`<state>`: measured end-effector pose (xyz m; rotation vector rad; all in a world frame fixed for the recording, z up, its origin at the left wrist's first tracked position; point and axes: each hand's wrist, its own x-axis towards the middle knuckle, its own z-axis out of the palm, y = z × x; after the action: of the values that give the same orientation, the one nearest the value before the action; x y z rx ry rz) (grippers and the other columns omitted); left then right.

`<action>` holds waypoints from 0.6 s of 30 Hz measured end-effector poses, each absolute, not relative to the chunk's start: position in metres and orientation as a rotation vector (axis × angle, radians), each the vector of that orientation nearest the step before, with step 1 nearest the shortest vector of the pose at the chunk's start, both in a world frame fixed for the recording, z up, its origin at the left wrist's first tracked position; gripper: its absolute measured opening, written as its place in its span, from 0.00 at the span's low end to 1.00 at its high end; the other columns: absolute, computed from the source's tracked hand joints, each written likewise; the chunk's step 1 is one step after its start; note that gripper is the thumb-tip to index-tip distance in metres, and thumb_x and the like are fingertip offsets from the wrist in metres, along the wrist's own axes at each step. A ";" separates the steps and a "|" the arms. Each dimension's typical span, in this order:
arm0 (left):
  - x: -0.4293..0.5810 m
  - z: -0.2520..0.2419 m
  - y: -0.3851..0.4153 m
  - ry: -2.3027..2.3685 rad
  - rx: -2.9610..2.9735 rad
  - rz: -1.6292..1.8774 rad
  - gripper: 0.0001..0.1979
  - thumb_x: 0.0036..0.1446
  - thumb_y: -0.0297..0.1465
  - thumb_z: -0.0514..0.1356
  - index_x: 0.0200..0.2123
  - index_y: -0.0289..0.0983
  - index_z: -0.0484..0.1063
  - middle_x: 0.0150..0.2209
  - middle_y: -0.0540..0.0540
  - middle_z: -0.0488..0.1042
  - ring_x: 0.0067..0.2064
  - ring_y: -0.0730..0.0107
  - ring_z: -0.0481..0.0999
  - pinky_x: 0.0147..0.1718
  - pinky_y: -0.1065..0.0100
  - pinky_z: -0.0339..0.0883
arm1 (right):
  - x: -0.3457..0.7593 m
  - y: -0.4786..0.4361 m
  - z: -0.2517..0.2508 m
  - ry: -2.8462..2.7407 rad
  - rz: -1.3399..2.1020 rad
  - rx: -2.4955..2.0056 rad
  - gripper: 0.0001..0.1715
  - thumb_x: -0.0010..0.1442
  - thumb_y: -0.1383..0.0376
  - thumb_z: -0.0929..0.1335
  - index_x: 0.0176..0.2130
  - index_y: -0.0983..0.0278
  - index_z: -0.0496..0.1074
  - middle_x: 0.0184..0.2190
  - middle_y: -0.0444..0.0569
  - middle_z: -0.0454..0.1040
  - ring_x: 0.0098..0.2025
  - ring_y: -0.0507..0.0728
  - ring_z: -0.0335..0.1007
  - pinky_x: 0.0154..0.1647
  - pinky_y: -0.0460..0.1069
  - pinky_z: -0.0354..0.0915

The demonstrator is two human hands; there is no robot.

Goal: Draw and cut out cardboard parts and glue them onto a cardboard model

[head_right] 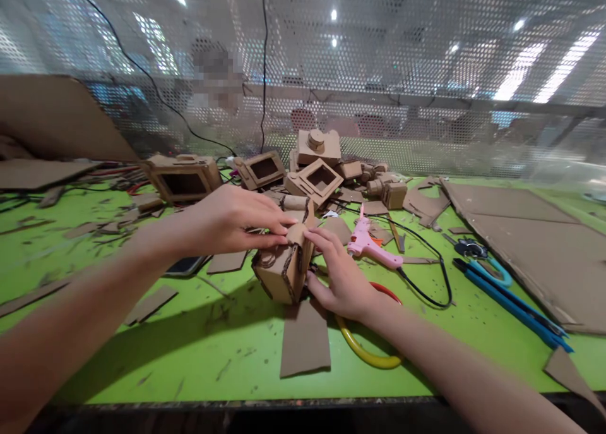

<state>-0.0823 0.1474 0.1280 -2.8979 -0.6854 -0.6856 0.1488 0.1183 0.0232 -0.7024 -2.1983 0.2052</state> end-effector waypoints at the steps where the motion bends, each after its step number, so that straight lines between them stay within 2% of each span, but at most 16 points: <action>1: -0.083 0.128 0.147 -0.673 -2.909 -0.675 0.09 0.60 0.37 0.59 0.32 0.42 0.78 0.31 0.49 0.81 0.36 0.69 0.79 0.36 0.72 0.68 | 0.149 0.118 0.024 -2.190 0.207 -0.702 0.39 0.59 0.72 0.65 0.65 0.57 0.49 0.60 0.58 0.61 0.64 0.63 0.58 0.60 0.62 0.65; 4: -0.087 0.131 0.149 -0.617 -2.993 -0.626 0.10 0.62 0.35 0.57 0.34 0.41 0.78 0.36 0.47 0.81 0.38 0.69 0.79 0.39 0.71 0.68 | 0.151 0.115 0.027 -2.215 0.230 -0.684 0.40 0.60 0.71 0.64 0.66 0.56 0.47 0.62 0.58 0.59 0.66 0.63 0.56 0.62 0.62 0.62; 8: -0.091 0.135 0.153 -0.521 -3.131 -0.655 0.10 0.61 0.32 0.56 0.33 0.39 0.78 0.41 0.45 0.81 0.42 0.70 0.79 0.41 0.72 0.69 | 0.154 0.110 0.030 -2.299 0.306 -0.625 0.43 0.61 0.65 0.65 0.68 0.59 0.42 0.68 0.59 0.52 0.69 0.65 0.49 0.66 0.62 0.56; 13: -0.087 0.133 0.153 -0.609 -3.099 -0.726 0.09 0.58 0.34 0.60 0.30 0.38 0.77 0.37 0.46 0.81 0.36 0.72 0.79 0.36 0.73 0.68 | 0.151 0.112 0.028 -2.298 0.294 -0.676 0.51 0.58 0.57 0.70 0.68 0.60 0.40 0.67 0.62 0.52 0.69 0.67 0.49 0.66 0.62 0.54; 18: -0.082 0.132 0.144 -0.727 -2.962 -0.679 0.06 0.56 0.32 0.61 0.29 0.38 0.76 0.34 0.48 0.81 0.34 0.72 0.78 0.34 0.73 0.66 | 0.151 0.113 0.026 -2.304 0.286 -0.651 0.51 0.59 0.55 0.70 0.68 0.58 0.39 0.67 0.61 0.51 0.69 0.66 0.48 0.66 0.62 0.54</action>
<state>-0.0815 0.1443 0.1317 -2.9618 -0.7266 -0.6788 0.1507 0.1131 0.0256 -0.6514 -2.3045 0.2863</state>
